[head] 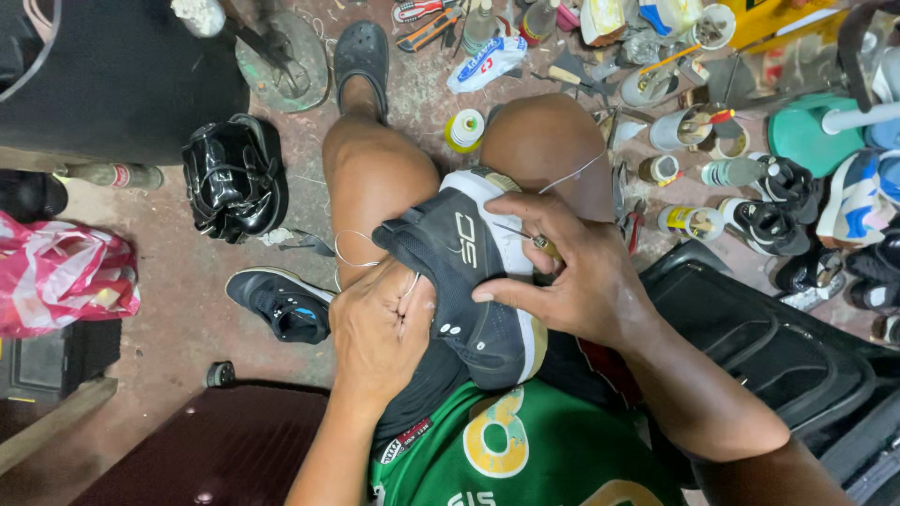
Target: The person sews a black and white sneaker using a needle and white thread. They repeatedly push the needle through the shoe's upper and pull the thread tight, working on the same area throughout the clip.
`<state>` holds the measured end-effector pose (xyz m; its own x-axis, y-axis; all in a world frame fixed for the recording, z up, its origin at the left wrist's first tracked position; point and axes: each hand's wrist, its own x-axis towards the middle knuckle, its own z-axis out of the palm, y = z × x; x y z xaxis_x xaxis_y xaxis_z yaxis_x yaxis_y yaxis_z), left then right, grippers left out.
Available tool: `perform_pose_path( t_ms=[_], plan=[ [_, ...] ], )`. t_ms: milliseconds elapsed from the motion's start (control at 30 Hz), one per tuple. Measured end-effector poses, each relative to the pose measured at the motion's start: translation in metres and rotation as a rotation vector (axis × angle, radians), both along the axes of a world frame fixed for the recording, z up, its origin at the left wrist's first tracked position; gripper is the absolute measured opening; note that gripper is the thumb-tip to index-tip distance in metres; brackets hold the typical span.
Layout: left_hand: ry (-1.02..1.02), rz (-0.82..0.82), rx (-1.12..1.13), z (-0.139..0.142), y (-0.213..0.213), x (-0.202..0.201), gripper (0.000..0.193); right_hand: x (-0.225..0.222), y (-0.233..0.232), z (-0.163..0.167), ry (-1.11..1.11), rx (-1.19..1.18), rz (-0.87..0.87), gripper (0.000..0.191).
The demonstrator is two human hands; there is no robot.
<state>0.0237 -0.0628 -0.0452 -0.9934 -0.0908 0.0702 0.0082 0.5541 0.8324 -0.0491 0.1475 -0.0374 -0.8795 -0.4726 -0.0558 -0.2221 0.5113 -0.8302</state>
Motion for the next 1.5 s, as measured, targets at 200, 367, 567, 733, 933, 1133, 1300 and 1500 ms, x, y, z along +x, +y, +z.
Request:
perform_pose_path(
  t_ms=[200,367,567,733,933,1133,1300,1500],
  plan=[
    [0.011,0.069,0.083,-0.005,0.000,0.003,0.021,-0.007,0.018,0.038,-0.092,0.674,0.160,0.113],
    [0.039,0.106,0.103,-0.005,0.001,0.003,0.030,-0.019,0.032,0.051,0.323,0.440,0.231,0.093],
    [0.153,0.168,0.154,-0.008,0.007,0.009,0.026,-0.018,0.024,0.013,0.139,0.423,0.132,0.076],
    [0.165,0.159,0.415,-0.010,0.009,0.011,0.027,-0.023,0.045,0.020,-0.016,0.312,0.138,0.019],
    [-0.069,0.031,0.048,0.009,-0.001,0.003,0.019,-0.017,0.018,0.022,-0.098,-0.612,-0.008,0.012],
    [0.087,0.003,-0.100,0.014,-0.003,-0.011,0.026,-0.014,-0.026,0.010,0.070,-0.277,0.043,0.014],
    [0.089,0.076,0.016,-0.009,-0.006,-0.004,0.012,-0.013,-0.041,-0.004,0.298,-0.177,0.044,0.016],
    [-0.033,0.120,0.170,-0.021,-0.017,0.003,0.034,-0.011,-0.047,-0.013,0.325,-0.202,-0.012,0.014]
  ],
)
